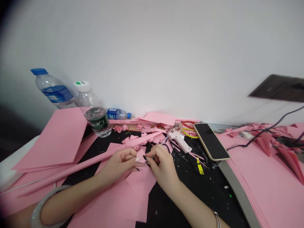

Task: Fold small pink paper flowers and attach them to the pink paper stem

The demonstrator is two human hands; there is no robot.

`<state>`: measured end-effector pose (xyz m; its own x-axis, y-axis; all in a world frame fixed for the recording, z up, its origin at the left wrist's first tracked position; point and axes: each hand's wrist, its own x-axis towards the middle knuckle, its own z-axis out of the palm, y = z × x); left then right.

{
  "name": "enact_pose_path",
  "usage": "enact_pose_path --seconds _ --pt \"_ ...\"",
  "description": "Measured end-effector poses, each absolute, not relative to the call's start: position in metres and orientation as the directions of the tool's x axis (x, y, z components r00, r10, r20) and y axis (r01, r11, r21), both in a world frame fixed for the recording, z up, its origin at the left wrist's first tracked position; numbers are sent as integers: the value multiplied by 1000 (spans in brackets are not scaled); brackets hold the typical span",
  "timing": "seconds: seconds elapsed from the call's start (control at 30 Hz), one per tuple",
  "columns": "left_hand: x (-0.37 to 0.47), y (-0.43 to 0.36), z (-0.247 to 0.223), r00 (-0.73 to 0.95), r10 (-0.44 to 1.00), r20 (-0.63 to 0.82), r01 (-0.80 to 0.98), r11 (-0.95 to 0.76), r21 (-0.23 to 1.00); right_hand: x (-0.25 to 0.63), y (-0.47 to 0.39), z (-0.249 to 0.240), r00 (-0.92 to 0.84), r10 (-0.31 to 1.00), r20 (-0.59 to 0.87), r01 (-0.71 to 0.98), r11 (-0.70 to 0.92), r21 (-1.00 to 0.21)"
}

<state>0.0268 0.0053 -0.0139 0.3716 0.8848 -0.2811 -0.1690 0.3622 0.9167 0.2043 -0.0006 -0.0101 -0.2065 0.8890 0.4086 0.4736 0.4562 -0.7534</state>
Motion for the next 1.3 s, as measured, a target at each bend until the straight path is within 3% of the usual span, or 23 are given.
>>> enact_pose_path --seconds 0.3,0.53,0.73,1.3 --pt "27 6 -17 362 894 -262 -175 342 923 203 0 -10 -201 905 374 451 424 -785" --pt "28 6 -9 351 888 -296 -176 373 911 207 -2 -9 -347 758 553 457 651 -606" --pt "28 8 -6 344 886 -313 -182 389 903 211 -1 -10 -418 713 563 484 699 -527" --pt "27 9 -4 338 873 -351 -175 425 888 213 3 -10 -465 740 486 479 672 -565"
